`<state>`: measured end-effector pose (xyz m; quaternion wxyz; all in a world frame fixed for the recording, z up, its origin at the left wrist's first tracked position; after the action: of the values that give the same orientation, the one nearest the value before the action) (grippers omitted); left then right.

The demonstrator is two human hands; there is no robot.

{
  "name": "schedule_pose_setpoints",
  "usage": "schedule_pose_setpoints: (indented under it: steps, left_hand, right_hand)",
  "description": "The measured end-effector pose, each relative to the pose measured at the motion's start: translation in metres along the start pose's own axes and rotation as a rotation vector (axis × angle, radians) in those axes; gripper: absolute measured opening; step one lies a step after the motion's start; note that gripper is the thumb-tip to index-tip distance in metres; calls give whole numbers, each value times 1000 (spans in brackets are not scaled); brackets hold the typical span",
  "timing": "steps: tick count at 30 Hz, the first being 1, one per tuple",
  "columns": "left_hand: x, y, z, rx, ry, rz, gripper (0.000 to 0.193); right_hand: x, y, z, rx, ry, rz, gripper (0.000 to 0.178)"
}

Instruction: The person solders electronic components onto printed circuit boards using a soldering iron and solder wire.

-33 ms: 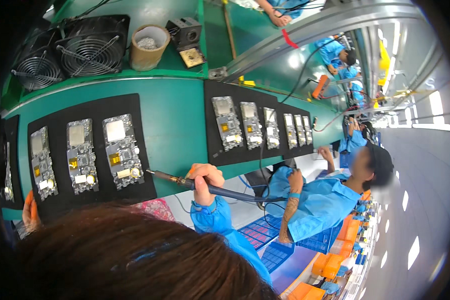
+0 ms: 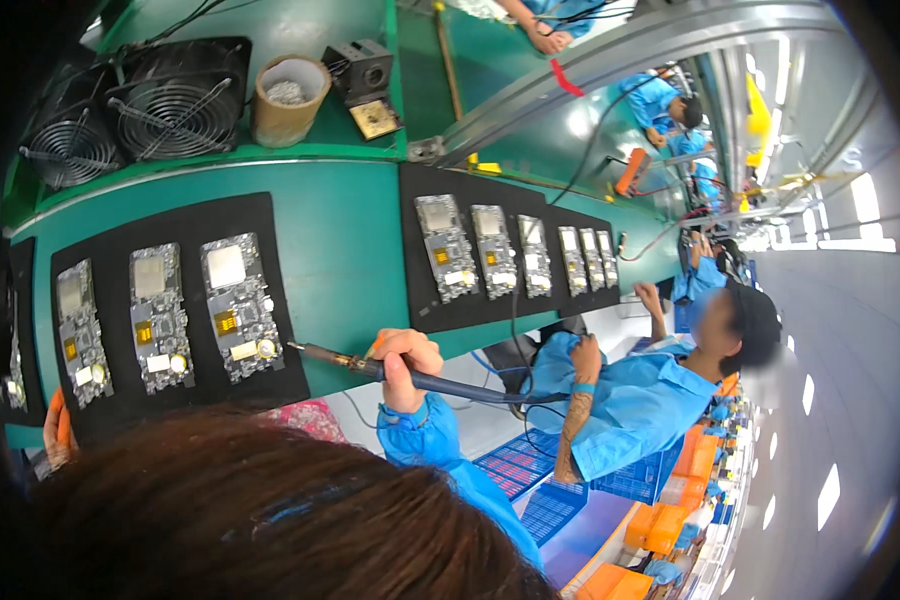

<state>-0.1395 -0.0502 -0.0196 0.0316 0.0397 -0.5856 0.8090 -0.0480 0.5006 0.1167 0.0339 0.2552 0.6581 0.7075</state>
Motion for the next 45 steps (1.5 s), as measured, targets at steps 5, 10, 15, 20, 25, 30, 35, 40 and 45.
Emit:
schedule_pose_setpoints:
  steps: [5, 10, 15, 20, 25, 30, 35, 40, 45]
  left_hand:
    - [7, 18, -5, -569, 196, 383, 51]
    - [33, -17, -29, -469, 203, 188, 56]
    - [40, -50, -103, -662, 291, 197, 62]
    - [38, -82, -161, -423, 479, 242, 63]
    - [60, -107, -212, -398, 508, 236, 65]
    - [65, -106, -222, -508, 604, 266, 68]
    - [54, -92, -215, -1057, 187, 417, 70]
    - [36, -95, -215, -1137, 351, 450, 69]
    - [35, -104, -260, -1093, 436, 581, 68]
  right_hand:
    - [-2, 14, 1, -36, -66, 2, 24]
    - [-3, 39, 3, -35, -99, 80, 24]
    - [3, 46, 19, -73, -227, 139, 25]
    - [1, 55, 31, -107, -242, 134, 26]
    - [0, 61, 43, -90, -329, 163, 26]
    - [-2, 68, 52, -138, -382, 203, 25]
    - [0, 76, 66, -138, -470, 218, 24]
    - [5, 98, 90, -105, -537, 289, 24]
    - [7, 123, 115, -27, -785, 269, 21]
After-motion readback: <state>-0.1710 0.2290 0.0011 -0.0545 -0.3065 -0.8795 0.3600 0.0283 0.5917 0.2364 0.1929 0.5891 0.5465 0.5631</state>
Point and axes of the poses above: each hand's wrist, its own x-axis towards the middle knuckle, its own z-axis out of the back of the hand, y = z × x, the point moved 7 cm from there along x, towards the middle knuckle, and after that the axes turned 13 degrees about -z, right-handed, at the moved point
